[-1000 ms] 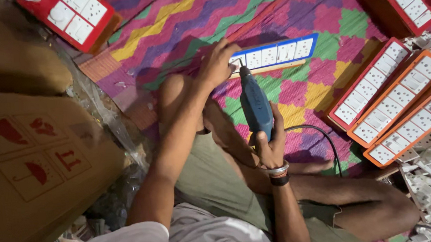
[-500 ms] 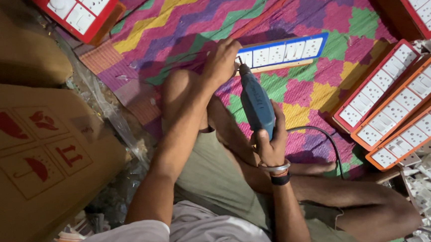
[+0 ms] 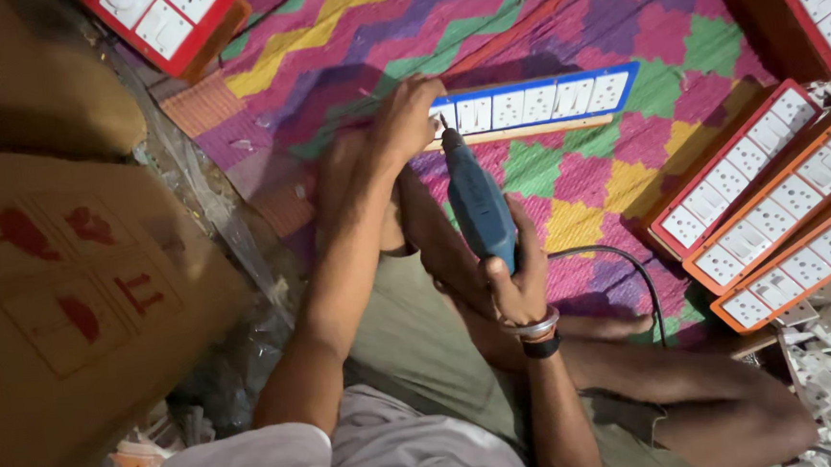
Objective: The person sits on the floor and uses a power drill to fasten screws into multiple electrical socket boards. They handle several boards, drilling into each one before setting it aside and picking up the next.
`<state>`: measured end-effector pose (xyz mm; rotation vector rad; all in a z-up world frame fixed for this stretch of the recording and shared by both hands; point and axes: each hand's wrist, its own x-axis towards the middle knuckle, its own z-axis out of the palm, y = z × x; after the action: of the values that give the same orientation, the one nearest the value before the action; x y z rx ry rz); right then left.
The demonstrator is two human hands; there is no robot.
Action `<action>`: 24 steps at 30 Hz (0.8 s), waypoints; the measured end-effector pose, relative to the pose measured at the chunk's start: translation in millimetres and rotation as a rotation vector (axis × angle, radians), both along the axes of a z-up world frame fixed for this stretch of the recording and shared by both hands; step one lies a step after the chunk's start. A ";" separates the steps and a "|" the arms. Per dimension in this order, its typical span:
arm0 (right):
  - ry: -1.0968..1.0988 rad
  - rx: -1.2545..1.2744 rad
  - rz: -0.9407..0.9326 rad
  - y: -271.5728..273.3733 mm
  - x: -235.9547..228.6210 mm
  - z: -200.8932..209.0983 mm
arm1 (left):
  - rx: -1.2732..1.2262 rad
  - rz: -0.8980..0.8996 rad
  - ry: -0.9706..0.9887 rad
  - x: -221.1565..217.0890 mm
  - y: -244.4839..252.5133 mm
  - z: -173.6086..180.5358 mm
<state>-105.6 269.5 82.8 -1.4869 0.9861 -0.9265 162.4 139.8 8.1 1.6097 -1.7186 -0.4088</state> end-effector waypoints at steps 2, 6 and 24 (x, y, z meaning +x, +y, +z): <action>0.016 -0.014 0.001 -2.2 2.8 -0.1 | 0.026 -0.002 0.013 0.7 -3.4 -3.4; 0.037 -0.020 -0.010 -1.9 4.6 -0.8 | 0.055 -0.006 -0.005 -0.8 -1.4 -4.6; -0.019 0.092 -0.051 -8.6 -0.8 8.1 | 0.129 0.037 -0.057 -8.7 1.2 19.9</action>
<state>-106.4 260.9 90.9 -1.3786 1.0436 -0.9182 153.7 141.0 28.0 1.7573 -1.7328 -0.4681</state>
